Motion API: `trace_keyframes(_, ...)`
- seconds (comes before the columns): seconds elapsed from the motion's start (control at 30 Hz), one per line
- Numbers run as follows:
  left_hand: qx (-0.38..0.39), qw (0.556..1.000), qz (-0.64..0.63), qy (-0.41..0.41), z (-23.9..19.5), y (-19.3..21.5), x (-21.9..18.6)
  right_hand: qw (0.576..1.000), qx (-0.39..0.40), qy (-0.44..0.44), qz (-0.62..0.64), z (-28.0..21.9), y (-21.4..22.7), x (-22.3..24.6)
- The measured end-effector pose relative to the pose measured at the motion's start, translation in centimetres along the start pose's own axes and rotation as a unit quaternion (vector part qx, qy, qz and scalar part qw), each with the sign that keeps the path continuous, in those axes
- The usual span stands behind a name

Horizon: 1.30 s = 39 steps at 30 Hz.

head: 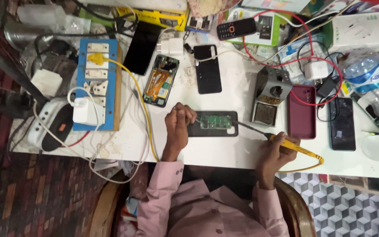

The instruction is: The person uses a soldering iron and tweezers to work on a smartphone motherboard placed on a workbench. They repeatedly apply heat to small areas of the circuit board while manipulating components with tweezers.

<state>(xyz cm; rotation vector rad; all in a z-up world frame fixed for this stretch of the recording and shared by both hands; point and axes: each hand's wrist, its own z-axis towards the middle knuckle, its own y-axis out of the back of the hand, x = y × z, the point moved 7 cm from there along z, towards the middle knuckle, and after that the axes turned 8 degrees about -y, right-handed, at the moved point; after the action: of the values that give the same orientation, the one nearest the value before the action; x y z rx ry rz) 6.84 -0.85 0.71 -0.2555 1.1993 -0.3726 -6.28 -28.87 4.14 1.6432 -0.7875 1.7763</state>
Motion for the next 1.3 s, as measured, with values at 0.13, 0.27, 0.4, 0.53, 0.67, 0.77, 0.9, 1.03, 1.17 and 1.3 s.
trace_keyframes(0.13,-0.005,1.0,0.023,-0.004,0.1,0.2,-0.2,1.0,0.006,0.018,-0.004,-0.1,-0.1,-0.3)
trace_keyframes(0.27,-0.008,0.998,0.058,0.003,0.1,0.1,-0.5,0.999,-0.001,0.028,-0.017,-0.2,0.2,-0.8)
trace_keyframes(0.4,-0.048,0.996,0.069,0.008,0.5,0.6,-1.2,0.998,0.005,0.05,-0.026,-0.3,0.0,-0.7)
trace_keyframes(0.53,-0.071,0.995,0.069,0.024,0.7,1.0,-1.1,1.0,0.011,0.015,0.004,-0.1,0.2,-1.0)
trace_keyframes(0.67,-0.08,0.996,0.032,0.039,1.2,0.8,-0.4,1.0,0.011,0.009,0.013,0.4,0.1,-1.2)
trace_keyframes(0.77,-0.076,0.996,0.015,0.035,1.2,0.2,0.5,1.0,0.012,-0.008,0.023,0.6,0.6,-1.9)
trace_keyframes(0.9,-0.066,0.997,0.009,0.025,1.5,0.0,1.3,0.997,0.0,-0.043,0.059,1.0,1.3,-3.4)
trace_keyframes(1.03,-0.046,0.999,0.018,0.004,3.2,-0.1,1.2,0.996,-0.024,-0.049,0.072,1.9,1.2,-4.1)
trace_keyframes(1.17,-0.056,0.998,0.026,-0.019,2.0,1.0,0.1,0.993,-0.018,-0.071,0.089,1.0,2.2,-4.5)
trace_keyframes(1.3,-0.024,0.997,0.058,-0.045,2.6,1.2,-0.9,0.997,0.004,-0.037,0.074,1.7,1.2,-3.8)
